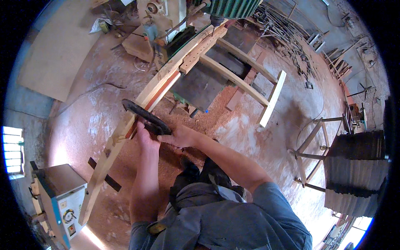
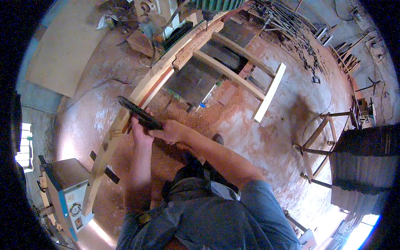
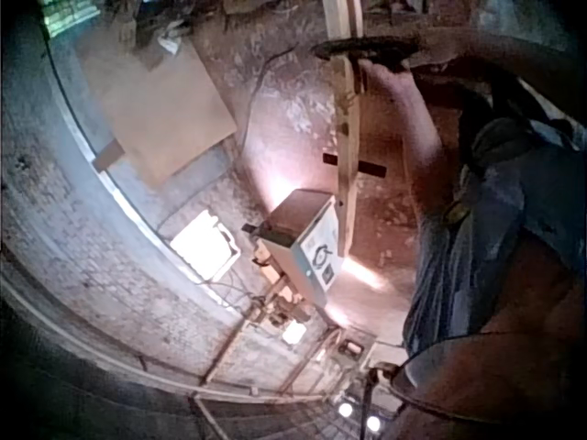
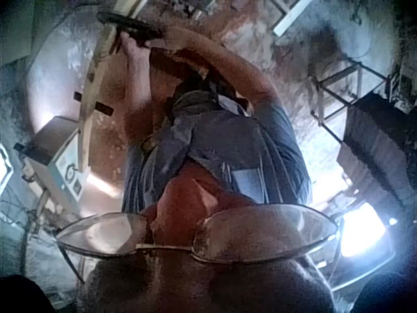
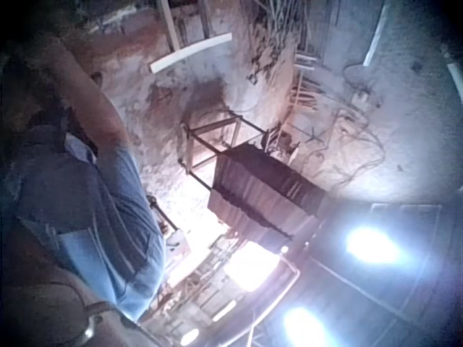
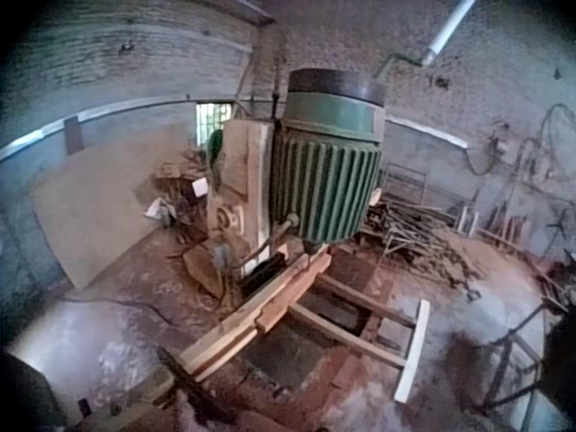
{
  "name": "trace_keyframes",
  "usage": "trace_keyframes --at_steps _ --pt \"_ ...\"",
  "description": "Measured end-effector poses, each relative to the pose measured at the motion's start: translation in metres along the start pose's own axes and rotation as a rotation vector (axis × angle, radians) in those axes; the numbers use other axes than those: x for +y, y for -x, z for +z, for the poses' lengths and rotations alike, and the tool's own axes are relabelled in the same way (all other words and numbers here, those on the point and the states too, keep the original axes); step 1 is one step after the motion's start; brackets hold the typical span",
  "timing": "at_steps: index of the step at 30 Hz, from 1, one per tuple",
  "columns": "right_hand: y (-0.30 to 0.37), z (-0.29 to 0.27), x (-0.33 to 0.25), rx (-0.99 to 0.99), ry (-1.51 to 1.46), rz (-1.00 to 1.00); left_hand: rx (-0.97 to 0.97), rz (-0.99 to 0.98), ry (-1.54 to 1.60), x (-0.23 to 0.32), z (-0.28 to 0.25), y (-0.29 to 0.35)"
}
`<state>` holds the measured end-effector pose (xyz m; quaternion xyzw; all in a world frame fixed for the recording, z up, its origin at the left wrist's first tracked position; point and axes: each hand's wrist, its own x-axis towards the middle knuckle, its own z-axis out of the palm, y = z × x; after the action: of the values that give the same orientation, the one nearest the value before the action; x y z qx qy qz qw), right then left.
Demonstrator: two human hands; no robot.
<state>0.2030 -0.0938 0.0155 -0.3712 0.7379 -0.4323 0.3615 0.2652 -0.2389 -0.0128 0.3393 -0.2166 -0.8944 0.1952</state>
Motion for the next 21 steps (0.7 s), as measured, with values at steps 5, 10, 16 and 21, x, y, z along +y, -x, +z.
trace_keyframes --at_steps 5,10,16,21 --pt "0.011 0.004 -0.031 0.178 0.068 0.155 0.021 -0.048 0.038 0.004 0.006 0.004" --pt "0.018 0.012 -0.033 0.298 0.25 0.138 0.075 -0.023 0.041 0.004 0.016 0.011" --pt "0.024 0.002 -0.047 0.278 0.263 0.223 0.069 -0.052 0.05 0.007 0.025 0.022" --pt "0.019 0.012 -0.024 0.311 0.144 0.023 -0.062 0.001 0.104 0.006 0.013 0.019"
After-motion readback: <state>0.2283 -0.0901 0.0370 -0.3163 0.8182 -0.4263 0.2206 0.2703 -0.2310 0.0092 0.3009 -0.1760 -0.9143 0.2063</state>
